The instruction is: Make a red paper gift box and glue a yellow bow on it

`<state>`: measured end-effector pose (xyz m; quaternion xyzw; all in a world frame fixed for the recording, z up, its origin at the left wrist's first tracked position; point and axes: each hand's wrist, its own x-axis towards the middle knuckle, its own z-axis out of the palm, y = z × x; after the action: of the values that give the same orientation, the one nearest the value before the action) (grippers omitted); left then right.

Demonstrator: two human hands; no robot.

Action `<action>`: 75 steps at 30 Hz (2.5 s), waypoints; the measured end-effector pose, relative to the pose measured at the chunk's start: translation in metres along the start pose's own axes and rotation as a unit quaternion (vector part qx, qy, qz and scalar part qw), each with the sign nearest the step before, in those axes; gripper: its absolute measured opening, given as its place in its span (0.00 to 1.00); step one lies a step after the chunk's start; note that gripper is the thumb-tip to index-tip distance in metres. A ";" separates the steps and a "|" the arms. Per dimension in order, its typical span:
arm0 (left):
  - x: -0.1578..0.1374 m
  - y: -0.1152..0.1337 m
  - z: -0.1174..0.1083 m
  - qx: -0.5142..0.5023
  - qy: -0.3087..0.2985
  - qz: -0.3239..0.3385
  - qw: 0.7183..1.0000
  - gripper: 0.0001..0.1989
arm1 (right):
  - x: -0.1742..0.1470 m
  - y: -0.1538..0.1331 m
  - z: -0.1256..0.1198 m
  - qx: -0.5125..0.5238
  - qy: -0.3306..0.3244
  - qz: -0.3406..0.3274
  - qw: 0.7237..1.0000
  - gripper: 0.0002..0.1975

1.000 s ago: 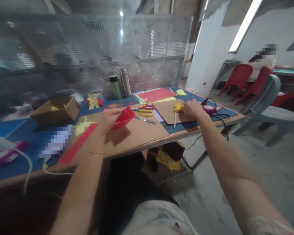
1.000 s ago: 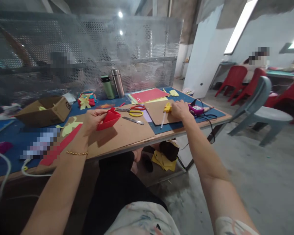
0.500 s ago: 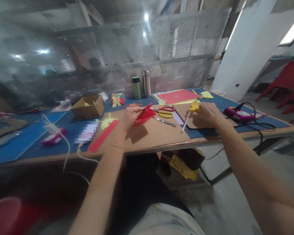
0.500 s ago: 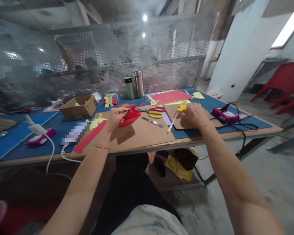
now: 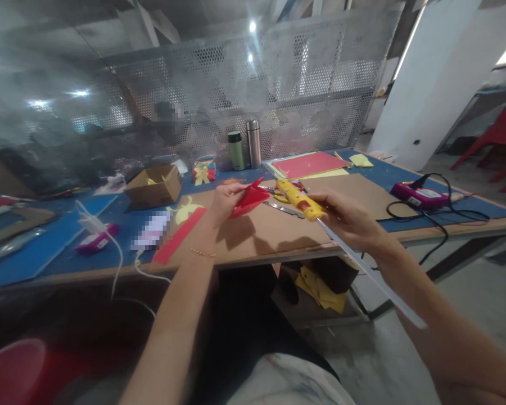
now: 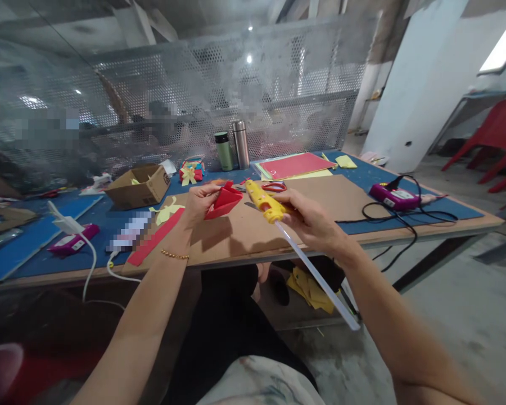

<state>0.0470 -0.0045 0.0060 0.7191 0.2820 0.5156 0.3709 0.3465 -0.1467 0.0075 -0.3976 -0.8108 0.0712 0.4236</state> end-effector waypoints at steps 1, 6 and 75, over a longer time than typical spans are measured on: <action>0.000 0.000 0.000 -0.003 0.001 0.000 1.000 0.26 | 0.000 -0.004 0.002 0.012 -0.010 -0.005 1.000 0.27; -0.001 -0.001 0.001 -0.012 -0.002 -0.006 1.000 0.26 | 0.001 -0.006 0.008 0.059 -0.032 -0.034 0.997 0.26; -0.003 0.007 0.003 0.002 -0.042 0.015 0.999 0.20 | 0.007 0.000 0.012 -0.028 0.007 -0.085 0.996 0.21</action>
<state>0.0494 -0.0112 0.0096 0.7449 0.2568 0.4899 0.3732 0.3353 -0.1395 0.0041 -0.3392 -0.8406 0.0094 0.4221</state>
